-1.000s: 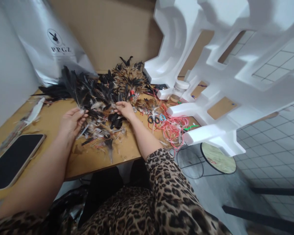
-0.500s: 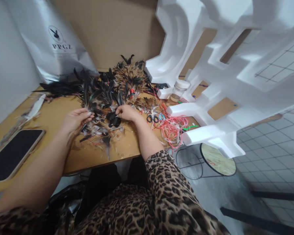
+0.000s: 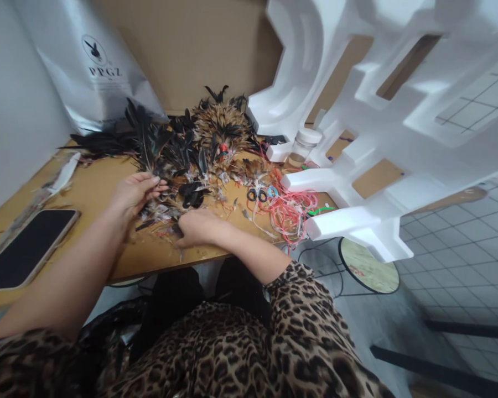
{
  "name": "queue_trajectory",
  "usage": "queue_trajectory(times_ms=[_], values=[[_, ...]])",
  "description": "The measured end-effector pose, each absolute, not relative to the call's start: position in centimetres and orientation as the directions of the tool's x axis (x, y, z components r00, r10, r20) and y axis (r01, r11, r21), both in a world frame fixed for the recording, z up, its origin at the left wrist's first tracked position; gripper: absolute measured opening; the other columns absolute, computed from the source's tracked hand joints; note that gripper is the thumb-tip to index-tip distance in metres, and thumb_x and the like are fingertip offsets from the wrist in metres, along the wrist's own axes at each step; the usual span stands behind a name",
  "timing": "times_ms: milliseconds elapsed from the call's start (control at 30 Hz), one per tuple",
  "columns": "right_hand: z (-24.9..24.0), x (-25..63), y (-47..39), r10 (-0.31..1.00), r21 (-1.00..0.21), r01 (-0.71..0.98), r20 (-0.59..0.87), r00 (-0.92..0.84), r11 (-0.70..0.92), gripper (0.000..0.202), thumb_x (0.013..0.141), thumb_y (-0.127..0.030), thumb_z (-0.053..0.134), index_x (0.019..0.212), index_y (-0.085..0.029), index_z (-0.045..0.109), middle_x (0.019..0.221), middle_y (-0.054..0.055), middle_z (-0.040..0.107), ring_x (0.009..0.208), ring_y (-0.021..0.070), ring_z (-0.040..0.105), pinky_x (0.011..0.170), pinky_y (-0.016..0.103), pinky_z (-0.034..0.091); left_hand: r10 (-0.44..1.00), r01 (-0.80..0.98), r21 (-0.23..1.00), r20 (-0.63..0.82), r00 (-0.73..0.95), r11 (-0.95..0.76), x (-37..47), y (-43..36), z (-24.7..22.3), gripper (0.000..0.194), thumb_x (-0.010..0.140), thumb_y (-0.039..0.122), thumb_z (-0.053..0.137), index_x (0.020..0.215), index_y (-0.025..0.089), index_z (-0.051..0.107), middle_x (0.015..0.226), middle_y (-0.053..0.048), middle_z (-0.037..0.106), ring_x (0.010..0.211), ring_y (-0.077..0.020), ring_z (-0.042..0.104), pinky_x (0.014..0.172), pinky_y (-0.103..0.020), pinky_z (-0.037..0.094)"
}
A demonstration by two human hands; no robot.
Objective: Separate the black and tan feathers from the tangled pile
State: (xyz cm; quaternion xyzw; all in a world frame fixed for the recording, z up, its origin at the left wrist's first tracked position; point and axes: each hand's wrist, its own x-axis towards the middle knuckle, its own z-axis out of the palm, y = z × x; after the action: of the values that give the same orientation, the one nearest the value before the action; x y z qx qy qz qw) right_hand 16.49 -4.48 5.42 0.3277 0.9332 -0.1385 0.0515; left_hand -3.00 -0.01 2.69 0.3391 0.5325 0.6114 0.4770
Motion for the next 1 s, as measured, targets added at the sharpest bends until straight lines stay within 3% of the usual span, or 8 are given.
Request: queue_trajectory(times_ms=[200,333,400,500,600,667,800,1000], values=[[3.8,15.1,-6.0,0.656,-0.099,0.667,-0.120,-0.745,0.739,0.029,0.073,-0.019,0.049,0.090,-0.011,0.071,0.087,0.020,0.070,0.082,0.0293,0.067,0.065,0.036,0.050,0.948,-0.243,0.967,-0.010,-0.319,-0.071,-2.0,1.3,3.3,0.010,0.068,0.012,0.067,0.074,0.012,0.059,0.075,-0.008,0.069,0.062,-0.0127,0.067,0.045,-0.014,0.047],[4.3,16.0,-5.0,0.678,-0.111,0.690,-0.130,-0.723,0.715,0.025,0.070,-0.018,0.052,0.085,-0.011,0.071,0.083,0.019,0.070,0.078,0.0289,0.067,0.062,0.034,0.048,0.948,-0.276,0.955,0.018,-0.316,-0.110,-1.6,1.6,2.9,0.010,0.068,0.014,0.067,0.075,0.012,0.060,0.076,-0.007,0.069,0.062,-0.0115,0.066,0.047,-0.014,0.047],[5.1,16.8,-3.8,0.679,-0.197,0.689,-0.123,-0.723,0.698,0.019,0.067,-0.020,0.056,0.076,-0.013,0.071,0.076,0.015,0.070,0.072,0.0245,0.066,0.060,0.029,0.046,0.954,-0.294,0.950,0.012,-0.299,-0.104,-1.6,1.6,2.3,0.009,0.068,0.015,0.067,0.074,0.012,0.060,0.076,-0.007,0.069,0.062,-0.0114,0.066,0.047,-0.014,0.047],[6.7,18.0,-0.9,0.650,-0.505,0.582,-0.052,-0.758,0.638,0.013,0.065,-0.015,0.055,0.065,-0.013,0.068,0.065,0.005,0.067,0.059,0.0138,0.060,0.055,0.022,0.042,0.961,-0.331,0.940,-0.009,-0.276,-0.087,-1.8,1.5,1.6,0.010,0.067,0.014,0.067,0.071,0.012,0.058,0.077,-0.007,0.069,0.063,-0.0116,0.066,0.047,-0.014,0.047],[7.9,18.6,2.6,0.648,-0.826,0.400,-0.056,-0.759,0.397,0.010,0.066,-0.014,0.055,0.067,-0.011,0.065,0.057,0.000,0.064,0.048,0.0060,0.052,0.049,0.016,0.039,0.966,-0.357,0.931,-0.016,-0.257,-0.079,-2.3,1.4,1.2,0.010,0.067,0.013,0.068,0.071,0.012,0.059,0.077,-0.008,0.069,0.063,-0.0116,0.066,0.049,-0.014,0.047],[8.2,18.3,4.5,0.670,-0.942,0.268,-0.065,-0.740,0.205,0.009,0.069,-0.018,0.057,0.069,-0.010,0.063,0.057,0.000,0.064,0.041,0.0036,0.046,0.040,0.014,0.033,0.966,-0.375,0.924,-0.025,-0.257,-0.076,-2.6,1.4,1.2,0.009,0.067,0.013,0.068,0.071,0.012,0.060,0.077,-0.008,0.069,0.062,-0.0111,0.066,0.048,-0.014,0.047],[7.0,16.5,6.7,0.753,-0.998,0.017,-0.062,-0.655,-0.067,0.007,0.071,-0.018,0.059,0.073,-0.011,0.057,0.066,0.001,0.068,0.040,0.0028,0.047,0.033,0.012,0.026,0.969,-0.421,0.904,-0.029,-0.246,-0.079,-2.7,1.5,1.3,0.008,0.067,0.012,0.067,0.069,0.012,0.059,0.076,-0.007,0.068,0.058,-0.0089,0.063,0.046,-0.013,0.045],[3.1,14.3,7.4,0.845,-0.923,-0.282,-0.077,-0.528,-0.260,0.004,0.079,-0.016,0.053,0.083,-0.015,0.055,0.075,0.000,0.070,0.053,0.0032,0.059,0.042,0.010,0.039,0.975,-0.404,0.910,-0.003,-0.222,-0.089,-2.3,1.3,1.6,0.010,0.066,0.014,0.069,0.070,0.012,0.060,0.076,-0.005,0.069,0.049,-0.0052,0.056,0.045,-0.014,0.047]])
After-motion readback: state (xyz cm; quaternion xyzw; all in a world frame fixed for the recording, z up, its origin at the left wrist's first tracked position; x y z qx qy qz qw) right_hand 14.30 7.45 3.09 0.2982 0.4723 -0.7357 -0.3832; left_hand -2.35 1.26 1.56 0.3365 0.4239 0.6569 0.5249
